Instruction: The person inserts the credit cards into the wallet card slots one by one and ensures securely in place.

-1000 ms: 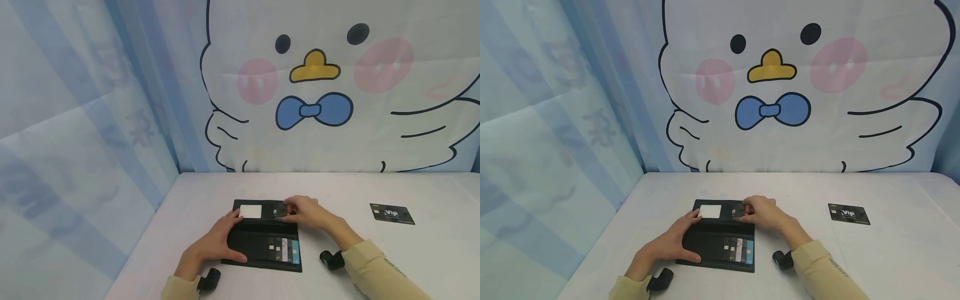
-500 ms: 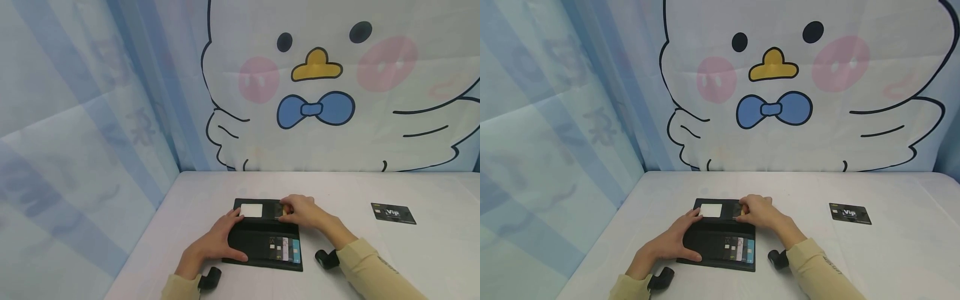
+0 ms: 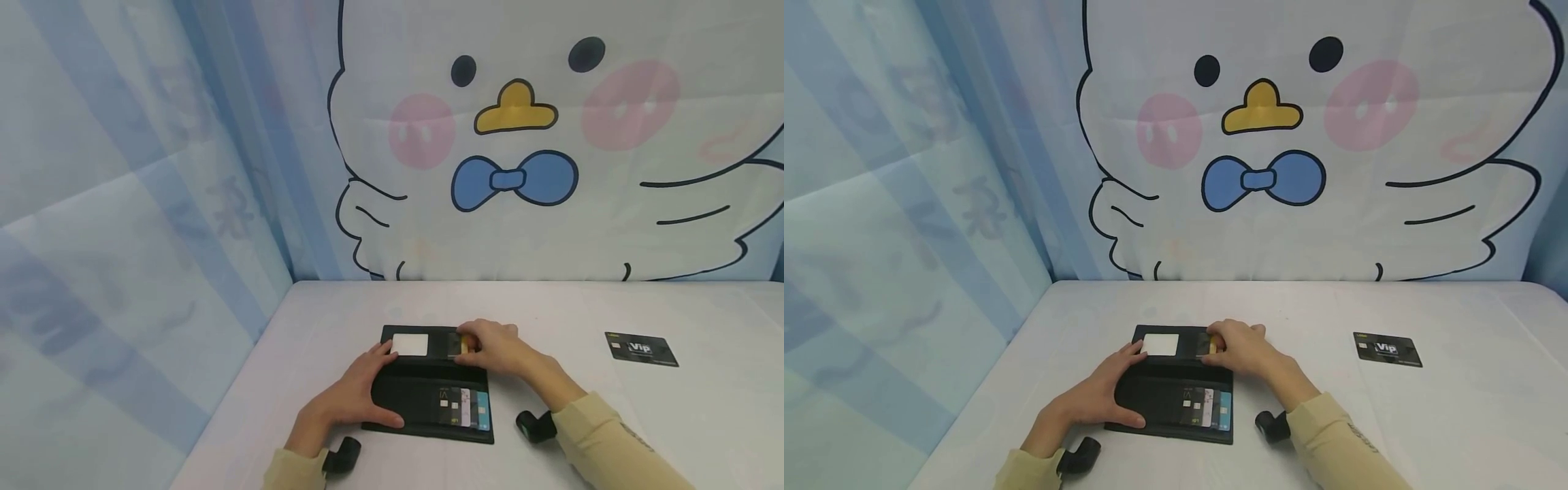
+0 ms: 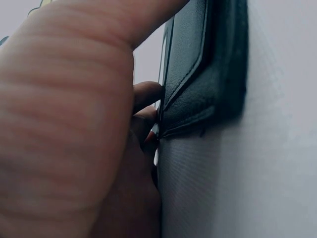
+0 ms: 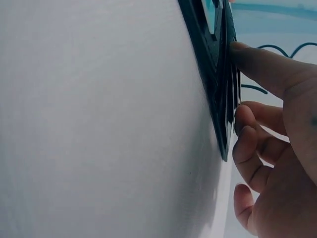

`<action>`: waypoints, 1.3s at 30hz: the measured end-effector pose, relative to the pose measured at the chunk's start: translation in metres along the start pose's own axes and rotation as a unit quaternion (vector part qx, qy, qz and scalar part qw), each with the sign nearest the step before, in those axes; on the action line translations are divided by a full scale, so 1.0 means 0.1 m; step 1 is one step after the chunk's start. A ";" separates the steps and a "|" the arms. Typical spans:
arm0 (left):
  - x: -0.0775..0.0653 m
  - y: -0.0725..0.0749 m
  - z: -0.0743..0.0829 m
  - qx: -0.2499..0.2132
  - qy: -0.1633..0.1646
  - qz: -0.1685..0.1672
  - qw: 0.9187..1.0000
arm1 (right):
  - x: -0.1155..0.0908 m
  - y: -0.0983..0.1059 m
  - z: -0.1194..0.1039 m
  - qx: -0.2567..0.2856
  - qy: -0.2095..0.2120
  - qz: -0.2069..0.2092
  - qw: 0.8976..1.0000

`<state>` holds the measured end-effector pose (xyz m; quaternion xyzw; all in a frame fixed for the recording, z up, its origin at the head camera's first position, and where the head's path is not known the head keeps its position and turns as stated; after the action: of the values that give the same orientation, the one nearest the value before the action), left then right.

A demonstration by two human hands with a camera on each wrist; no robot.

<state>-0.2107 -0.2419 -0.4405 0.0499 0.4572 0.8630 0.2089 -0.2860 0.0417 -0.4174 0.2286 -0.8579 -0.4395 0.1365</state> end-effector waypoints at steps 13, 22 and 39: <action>0.01 0.00 0.00 -0.001 -0.004 0.002 1.000 | -0.18 0.26 0.13 0.014 0.034 0.033 0.999; -0.01 -0.01 -0.03 -0.003 -0.010 0.004 1.000 | -0.35 0.44 0.34 0.013 0.039 0.060 0.997; -0.02 0.00 -0.01 -0.007 -0.010 0.003 1.000 | -0.68 0.66 0.68 0.027 0.028 0.083 0.996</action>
<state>-0.2092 -0.2437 -0.4409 0.0586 0.4487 0.8665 0.2109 -0.2749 0.1574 -0.4046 0.1730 -0.8813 -0.3964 0.1902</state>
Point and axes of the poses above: each hand's wrist, its own x-axis towards the middle knuckle, its own y-axis out of the back of the hand, z = x × y, the point moved 1 cm from there along x, towards the middle knuckle, and after that the axes turned 4 degrees about x, right-handed, at the moved point
